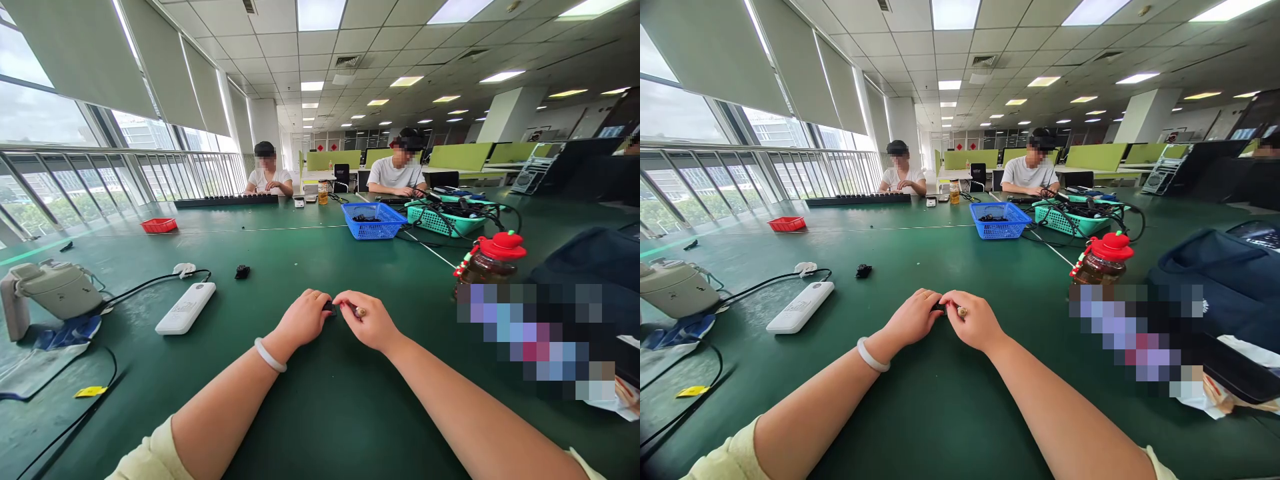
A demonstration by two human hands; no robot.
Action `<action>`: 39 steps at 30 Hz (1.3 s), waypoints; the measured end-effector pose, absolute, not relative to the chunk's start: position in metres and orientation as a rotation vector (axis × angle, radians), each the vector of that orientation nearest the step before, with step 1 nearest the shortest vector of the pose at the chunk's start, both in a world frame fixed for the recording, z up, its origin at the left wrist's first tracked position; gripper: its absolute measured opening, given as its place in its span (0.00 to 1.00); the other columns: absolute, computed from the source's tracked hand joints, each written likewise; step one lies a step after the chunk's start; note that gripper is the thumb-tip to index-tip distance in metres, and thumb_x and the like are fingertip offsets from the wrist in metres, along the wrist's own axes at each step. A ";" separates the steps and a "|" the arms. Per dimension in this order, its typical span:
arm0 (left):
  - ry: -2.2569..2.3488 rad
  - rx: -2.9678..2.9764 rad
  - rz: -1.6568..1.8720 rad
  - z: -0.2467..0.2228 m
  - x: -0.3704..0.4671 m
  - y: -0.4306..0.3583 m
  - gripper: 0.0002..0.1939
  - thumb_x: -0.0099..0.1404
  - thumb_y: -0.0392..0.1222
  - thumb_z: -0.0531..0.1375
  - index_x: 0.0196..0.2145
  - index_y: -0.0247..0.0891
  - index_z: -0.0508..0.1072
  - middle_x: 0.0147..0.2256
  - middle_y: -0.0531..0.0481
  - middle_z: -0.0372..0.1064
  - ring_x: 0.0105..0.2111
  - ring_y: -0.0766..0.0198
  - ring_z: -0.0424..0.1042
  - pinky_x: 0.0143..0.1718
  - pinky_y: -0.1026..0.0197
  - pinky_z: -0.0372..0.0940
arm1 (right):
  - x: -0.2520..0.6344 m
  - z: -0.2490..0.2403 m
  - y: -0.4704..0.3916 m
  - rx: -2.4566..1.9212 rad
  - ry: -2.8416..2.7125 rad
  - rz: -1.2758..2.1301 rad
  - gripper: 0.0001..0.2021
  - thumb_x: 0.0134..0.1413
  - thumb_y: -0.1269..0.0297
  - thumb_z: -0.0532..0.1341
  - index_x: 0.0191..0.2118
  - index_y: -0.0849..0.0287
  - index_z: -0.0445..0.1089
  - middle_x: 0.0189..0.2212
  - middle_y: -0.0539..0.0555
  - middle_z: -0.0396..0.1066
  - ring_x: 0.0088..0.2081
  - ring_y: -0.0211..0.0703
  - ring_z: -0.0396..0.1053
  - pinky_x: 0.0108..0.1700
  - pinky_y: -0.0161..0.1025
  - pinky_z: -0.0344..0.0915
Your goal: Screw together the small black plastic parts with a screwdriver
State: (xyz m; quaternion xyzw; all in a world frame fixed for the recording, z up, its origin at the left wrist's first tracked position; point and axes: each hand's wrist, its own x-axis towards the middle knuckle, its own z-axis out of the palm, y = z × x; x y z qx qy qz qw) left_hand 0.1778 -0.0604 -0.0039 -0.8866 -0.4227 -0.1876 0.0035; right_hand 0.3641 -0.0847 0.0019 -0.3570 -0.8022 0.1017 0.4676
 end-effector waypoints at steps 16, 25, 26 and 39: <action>-1.555 -2.948 -0.738 -0.015 0.175 -0.048 0.14 0.64 0.39 0.60 0.47 0.39 0.74 0.46 0.46 0.75 0.48 0.55 0.70 0.52 0.53 0.65 | 0.362 0.006 -0.096 -0.784 -2.063 0.281 0.22 0.66 0.53 0.50 0.22 0.55 0.62 0.22 0.52 0.66 0.25 0.39 0.63 0.31 0.37 0.63; -1.549 -2.945 -0.747 -0.014 0.177 -0.050 0.15 0.64 0.38 0.58 0.48 0.38 0.74 0.47 0.46 0.75 0.48 0.55 0.70 0.52 0.53 0.65 | 0.356 0.004 -0.097 -0.675 -2.247 0.029 0.20 0.65 0.61 0.50 0.20 0.55 0.58 0.19 0.50 0.64 0.24 0.38 0.60 0.30 0.36 0.60; -1.544 -2.946 -0.747 -0.015 0.177 -0.050 0.15 0.64 0.38 0.57 0.49 0.38 0.74 0.47 0.46 0.75 0.48 0.55 0.70 0.52 0.53 0.65 | 0.354 0.003 -0.098 -0.665 -2.278 -0.004 0.20 0.65 0.62 0.51 0.20 0.55 0.59 0.20 0.50 0.64 0.25 0.38 0.61 0.30 0.36 0.60; -1.489 -2.955 -0.713 -0.016 0.176 -0.047 0.19 0.60 0.32 0.57 0.49 0.40 0.73 0.48 0.47 0.75 0.47 0.56 0.71 0.52 0.53 0.65 | 0.343 -0.007 -0.095 -0.628 -2.419 -0.179 0.13 0.62 0.66 0.57 0.26 0.57 0.69 0.27 0.52 0.71 0.28 0.40 0.65 0.31 0.37 0.61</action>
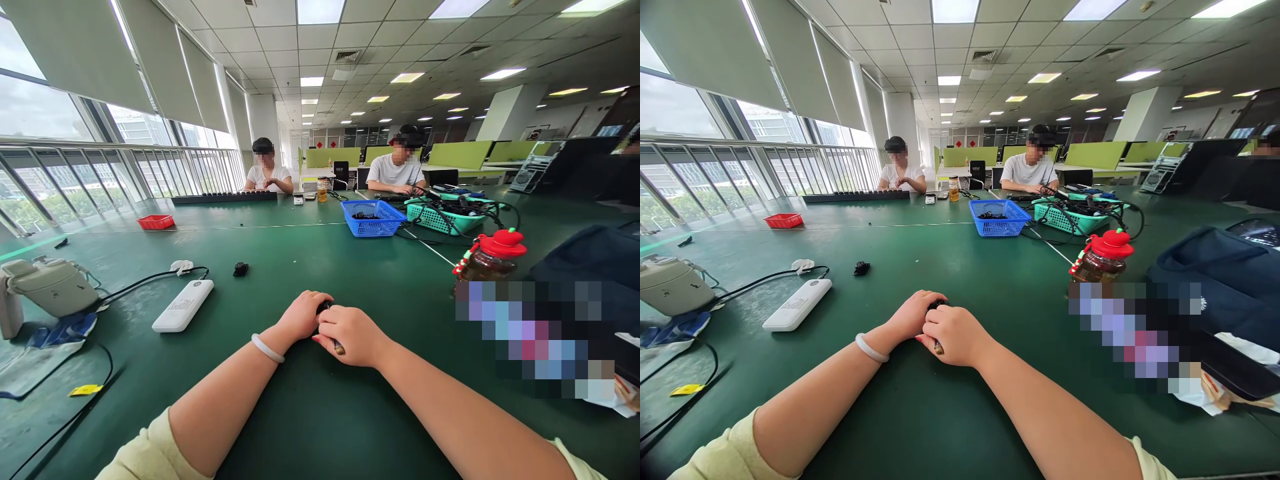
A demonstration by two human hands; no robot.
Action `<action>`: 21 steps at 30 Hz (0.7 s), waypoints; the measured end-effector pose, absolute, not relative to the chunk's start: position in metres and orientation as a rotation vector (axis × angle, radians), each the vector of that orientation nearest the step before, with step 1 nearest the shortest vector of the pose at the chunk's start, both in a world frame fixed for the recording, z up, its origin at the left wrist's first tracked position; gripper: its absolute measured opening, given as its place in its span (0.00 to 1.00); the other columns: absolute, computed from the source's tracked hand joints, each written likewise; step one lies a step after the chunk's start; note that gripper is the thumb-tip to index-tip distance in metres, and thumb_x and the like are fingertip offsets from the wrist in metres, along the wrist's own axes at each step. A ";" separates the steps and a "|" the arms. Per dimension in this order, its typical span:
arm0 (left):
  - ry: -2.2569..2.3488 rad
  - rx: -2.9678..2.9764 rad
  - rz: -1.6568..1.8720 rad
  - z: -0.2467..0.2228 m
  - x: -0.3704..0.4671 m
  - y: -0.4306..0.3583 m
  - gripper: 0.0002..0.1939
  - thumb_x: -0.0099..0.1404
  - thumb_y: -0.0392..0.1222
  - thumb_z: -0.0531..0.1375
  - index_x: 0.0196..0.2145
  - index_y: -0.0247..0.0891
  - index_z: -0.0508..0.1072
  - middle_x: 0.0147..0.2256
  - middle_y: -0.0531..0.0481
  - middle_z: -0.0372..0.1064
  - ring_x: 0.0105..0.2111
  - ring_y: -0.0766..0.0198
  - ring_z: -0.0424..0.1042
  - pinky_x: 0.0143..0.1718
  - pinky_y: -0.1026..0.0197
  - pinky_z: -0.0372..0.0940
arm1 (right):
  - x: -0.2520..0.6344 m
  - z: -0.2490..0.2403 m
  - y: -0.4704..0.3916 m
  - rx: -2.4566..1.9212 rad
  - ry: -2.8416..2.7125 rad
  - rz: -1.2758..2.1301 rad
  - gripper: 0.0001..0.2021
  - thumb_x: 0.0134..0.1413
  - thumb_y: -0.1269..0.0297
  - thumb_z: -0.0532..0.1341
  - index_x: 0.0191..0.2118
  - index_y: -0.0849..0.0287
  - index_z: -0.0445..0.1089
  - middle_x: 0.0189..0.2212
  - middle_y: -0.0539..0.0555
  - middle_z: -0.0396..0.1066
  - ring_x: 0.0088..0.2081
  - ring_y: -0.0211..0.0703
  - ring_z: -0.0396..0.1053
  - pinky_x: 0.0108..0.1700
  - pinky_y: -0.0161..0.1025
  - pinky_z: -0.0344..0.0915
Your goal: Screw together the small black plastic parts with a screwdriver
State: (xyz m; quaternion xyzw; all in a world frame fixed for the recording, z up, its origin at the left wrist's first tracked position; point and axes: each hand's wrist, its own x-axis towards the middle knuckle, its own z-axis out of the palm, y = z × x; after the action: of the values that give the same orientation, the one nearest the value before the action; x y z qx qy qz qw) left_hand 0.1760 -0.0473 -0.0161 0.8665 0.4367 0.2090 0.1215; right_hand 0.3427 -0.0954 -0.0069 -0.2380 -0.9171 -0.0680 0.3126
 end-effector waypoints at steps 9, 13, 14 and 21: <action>1.202 2.577 0.639 -0.019 0.174 -0.045 0.09 0.64 0.37 0.57 0.41 0.39 0.74 0.41 0.47 0.76 0.41 0.56 0.71 0.47 0.53 0.65 | 0.354 0.000 -0.093 -0.898 -2.214 -0.148 0.08 0.63 0.65 0.55 0.36 0.56 0.70 0.36 0.54 0.72 0.31 0.40 0.68 0.32 0.36 0.63; 1.192 2.565 0.654 -0.020 0.173 -0.045 0.10 0.65 0.38 0.55 0.41 0.40 0.74 0.41 0.47 0.75 0.41 0.57 0.71 0.48 0.53 0.65 | 0.356 0.000 -0.092 -0.997 -2.131 -0.211 0.08 0.62 0.62 0.55 0.36 0.57 0.70 0.30 0.53 0.70 0.28 0.39 0.67 0.30 0.36 0.60; 1.192 2.568 0.658 -0.020 0.173 -0.045 0.10 0.66 0.39 0.55 0.41 0.40 0.74 0.41 0.47 0.75 0.41 0.57 0.71 0.47 0.53 0.65 | 0.356 0.000 -0.092 -1.017 -2.126 -0.215 0.08 0.62 0.62 0.55 0.36 0.57 0.70 0.29 0.52 0.70 0.28 0.39 0.66 0.30 0.36 0.60; 1.206 2.577 0.662 -0.021 0.174 -0.045 0.10 0.68 0.41 0.56 0.44 0.40 0.74 0.41 0.47 0.76 0.42 0.56 0.71 0.49 0.53 0.64 | 0.358 -0.001 -0.090 -1.052 -2.071 -0.085 0.10 0.63 0.62 0.53 0.32 0.56 0.68 0.23 0.49 0.69 0.24 0.37 0.64 0.28 0.34 0.57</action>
State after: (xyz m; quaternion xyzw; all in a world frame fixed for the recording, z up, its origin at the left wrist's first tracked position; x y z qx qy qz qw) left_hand 0.1743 -0.0455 -0.0208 0.8768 0.4104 0.2254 0.1100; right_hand 0.3578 -0.0901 -0.0011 -0.4153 -0.8176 -0.0335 0.3975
